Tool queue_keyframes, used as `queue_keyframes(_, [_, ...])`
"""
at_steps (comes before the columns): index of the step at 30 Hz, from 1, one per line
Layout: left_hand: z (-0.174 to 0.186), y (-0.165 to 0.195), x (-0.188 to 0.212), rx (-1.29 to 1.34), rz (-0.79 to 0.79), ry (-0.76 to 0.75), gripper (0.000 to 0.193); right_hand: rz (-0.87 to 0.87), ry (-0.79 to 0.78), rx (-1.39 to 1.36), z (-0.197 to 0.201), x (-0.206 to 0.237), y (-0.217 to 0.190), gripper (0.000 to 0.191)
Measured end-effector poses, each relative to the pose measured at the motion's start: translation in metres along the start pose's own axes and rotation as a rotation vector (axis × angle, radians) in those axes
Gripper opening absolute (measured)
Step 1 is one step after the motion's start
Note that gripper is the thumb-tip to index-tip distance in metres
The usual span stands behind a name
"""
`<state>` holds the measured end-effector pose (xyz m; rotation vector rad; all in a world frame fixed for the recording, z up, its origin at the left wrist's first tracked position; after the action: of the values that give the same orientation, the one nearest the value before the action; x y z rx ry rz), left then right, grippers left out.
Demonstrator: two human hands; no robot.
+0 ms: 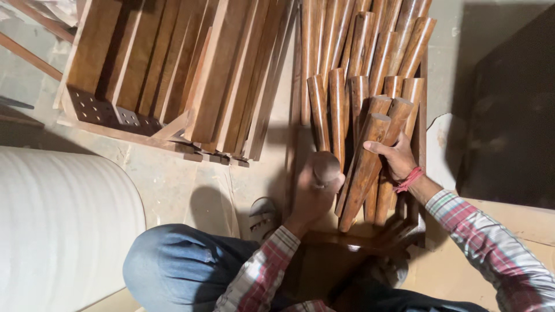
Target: The person sits on the floor and sorts tapered wooden furniture legs, picking up handfuls of legs and placing them one by one into a slotted wooden rack beside them. They gather loose legs from the floor and a wooden frame, align the bundles, and fill the rack compartments with the legs.
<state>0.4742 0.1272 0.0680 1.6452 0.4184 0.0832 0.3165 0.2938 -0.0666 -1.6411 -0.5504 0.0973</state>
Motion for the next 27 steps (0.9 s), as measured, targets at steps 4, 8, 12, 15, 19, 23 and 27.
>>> queue_keyframes(4, [-0.006, 0.032, 0.004, -0.107, -0.051, -0.067, 0.029, 0.039, -0.022, -0.021, -0.005, 0.008, 0.002, 0.061])
queue_keyframes(8, [-0.007, 0.068, 0.002, -0.188, -0.182, -0.100, 0.033, -0.010, 0.001, 0.001, -0.006, 0.008, 0.008, 0.060])
queue_keyframes(12, [-0.004, 0.086, 0.005, -0.139, -0.232, -0.123, 0.031, 0.030, -0.021, 0.019, -0.015, 0.012, 0.001, 0.062])
queue_keyframes(15, [0.001, 0.097, 0.008, -0.171, -0.347, -0.114, 0.030, 0.037, -0.028, 0.006, -0.021, 0.015, -0.003, 0.065])
queue_keyframes(19, [0.006, 0.100, 0.009, -0.179, -0.364, -0.105, 0.027, 0.030, -0.020, 0.017, -0.025, 0.017, -0.004, 0.066])
queue_keyframes(23, [0.011, 0.101, 0.007, -0.167, -0.273, -0.090, 0.025, 0.015, -0.028, 0.027, -0.029, 0.019, -0.005, 0.064])
queue_keyframes(27, [0.013, 0.111, 0.009, -0.225, -0.299, -0.089, 0.030, 0.014, -0.010, 0.035, -0.030, 0.020, -0.006, 0.062])
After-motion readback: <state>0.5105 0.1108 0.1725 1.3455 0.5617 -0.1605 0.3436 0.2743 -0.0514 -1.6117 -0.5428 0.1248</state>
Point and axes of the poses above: each hand's wrist, its own x-axis away from the middle knuckle, its own z-axis out of the back of the hand, y = z × x, the point moved 8 cm from there along -x, towards the middle knuckle, and after that the axes turned 7 degrees about x, right-handed, at the moved point
